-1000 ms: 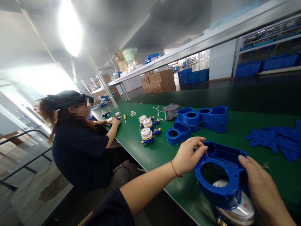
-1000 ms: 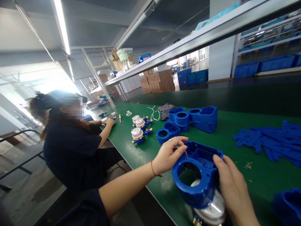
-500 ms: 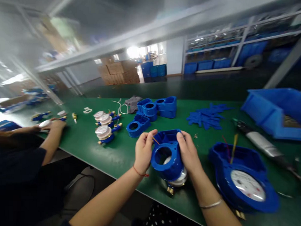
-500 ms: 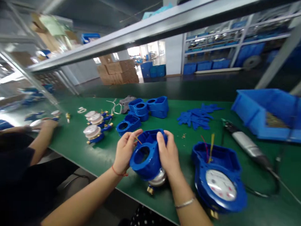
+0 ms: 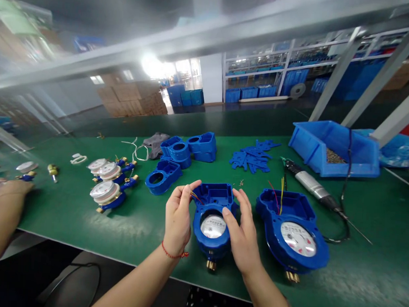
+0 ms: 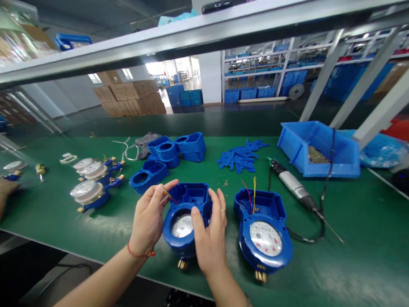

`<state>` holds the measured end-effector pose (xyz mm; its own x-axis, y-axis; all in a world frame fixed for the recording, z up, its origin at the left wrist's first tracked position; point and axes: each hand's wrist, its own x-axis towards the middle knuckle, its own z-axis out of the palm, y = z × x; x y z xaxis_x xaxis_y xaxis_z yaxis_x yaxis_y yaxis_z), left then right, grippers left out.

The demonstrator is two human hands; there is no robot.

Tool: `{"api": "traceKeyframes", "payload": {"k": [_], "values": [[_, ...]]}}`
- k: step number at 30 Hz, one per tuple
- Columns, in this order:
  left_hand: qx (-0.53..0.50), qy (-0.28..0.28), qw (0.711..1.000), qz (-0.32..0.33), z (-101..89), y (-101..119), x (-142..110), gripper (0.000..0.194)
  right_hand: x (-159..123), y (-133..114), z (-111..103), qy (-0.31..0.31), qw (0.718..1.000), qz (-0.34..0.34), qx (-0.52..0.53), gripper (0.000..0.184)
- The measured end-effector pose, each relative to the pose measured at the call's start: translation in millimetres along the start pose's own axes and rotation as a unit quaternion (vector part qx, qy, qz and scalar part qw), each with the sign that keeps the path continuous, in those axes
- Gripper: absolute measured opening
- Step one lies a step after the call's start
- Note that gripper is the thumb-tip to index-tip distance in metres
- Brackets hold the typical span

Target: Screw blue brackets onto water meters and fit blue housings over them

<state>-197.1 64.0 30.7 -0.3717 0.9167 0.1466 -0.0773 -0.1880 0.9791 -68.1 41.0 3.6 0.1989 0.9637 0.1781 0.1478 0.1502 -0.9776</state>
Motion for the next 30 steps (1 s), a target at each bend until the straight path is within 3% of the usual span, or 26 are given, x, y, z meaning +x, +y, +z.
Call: {"api": "traceKeyframes", "payload": {"k": [6,9,12,18,24,30], "values": [[0.014,-0.015,0.999,0.039,1.6,-8,-2,0.033,-13,8,2,-0.020,0.998,0.027,0.044,0.063],[0.070,-0.059,0.994,0.050,-4.7,-13,-6,0.023,-18,12,3,-0.025,0.992,0.058,0.113,0.062],[0.063,-0.105,0.992,-0.009,-11.5,-19,-13,0.026,-14,13,2,-0.013,0.980,0.095,0.174,0.064],[-0.052,-0.108,0.990,-0.069,-14.0,-26,-23,0.051,-4,22,5,0.025,0.970,0.160,0.181,0.071],[-0.112,-0.133,0.977,-0.126,-4.6,-18,-16,0.065,-6,11,10,-0.005,0.943,0.206,0.263,0.077],[-0.100,-0.095,0.970,-0.198,-0.2,-11,-18,0.077,-5,0,6,0.006,0.955,0.202,0.217,0.071]]}}
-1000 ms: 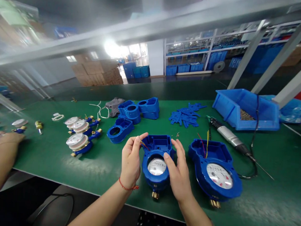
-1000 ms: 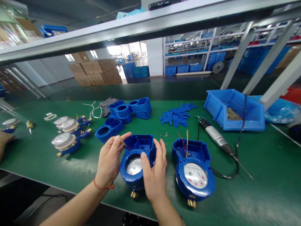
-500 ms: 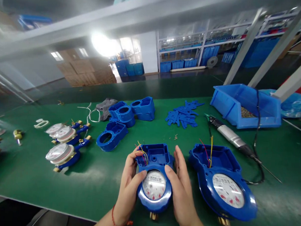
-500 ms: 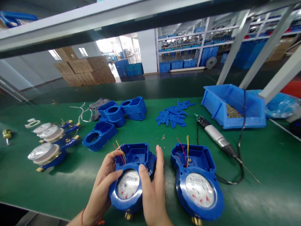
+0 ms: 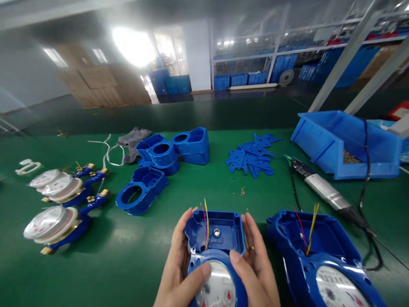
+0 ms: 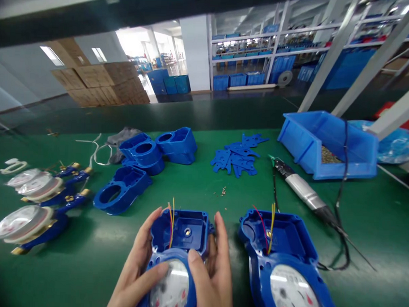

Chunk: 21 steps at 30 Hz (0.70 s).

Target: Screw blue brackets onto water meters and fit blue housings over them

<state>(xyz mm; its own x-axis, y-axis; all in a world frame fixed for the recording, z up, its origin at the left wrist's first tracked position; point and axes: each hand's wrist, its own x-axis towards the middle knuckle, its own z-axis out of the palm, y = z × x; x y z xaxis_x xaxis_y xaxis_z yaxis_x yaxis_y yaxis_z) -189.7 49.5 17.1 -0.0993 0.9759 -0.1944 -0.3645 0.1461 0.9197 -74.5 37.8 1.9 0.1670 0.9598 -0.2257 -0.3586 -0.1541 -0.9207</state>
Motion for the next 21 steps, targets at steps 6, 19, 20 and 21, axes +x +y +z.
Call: {"api": "traceKeyframes", "payload": {"k": [6,19,20,21], "values": [[-0.057,-0.009,0.991,-0.125,-0.9,8,-2,0.087,-5,1,-7,0.019,0.999,0.021,-0.030,0.060],[-0.063,0.070,0.992,-0.080,6.5,-2,-8,0.076,-5,9,0,0.010,1.000,0.022,0.005,0.068],[-0.067,0.065,0.993,-0.070,6.4,-2,-8,0.075,-7,10,-1,0.018,1.000,0.008,-0.015,0.068],[-0.067,0.056,0.994,-0.061,5.9,-3,-7,0.073,-10,10,-4,0.031,0.998,-0.013,-0.044,0.069]]}}
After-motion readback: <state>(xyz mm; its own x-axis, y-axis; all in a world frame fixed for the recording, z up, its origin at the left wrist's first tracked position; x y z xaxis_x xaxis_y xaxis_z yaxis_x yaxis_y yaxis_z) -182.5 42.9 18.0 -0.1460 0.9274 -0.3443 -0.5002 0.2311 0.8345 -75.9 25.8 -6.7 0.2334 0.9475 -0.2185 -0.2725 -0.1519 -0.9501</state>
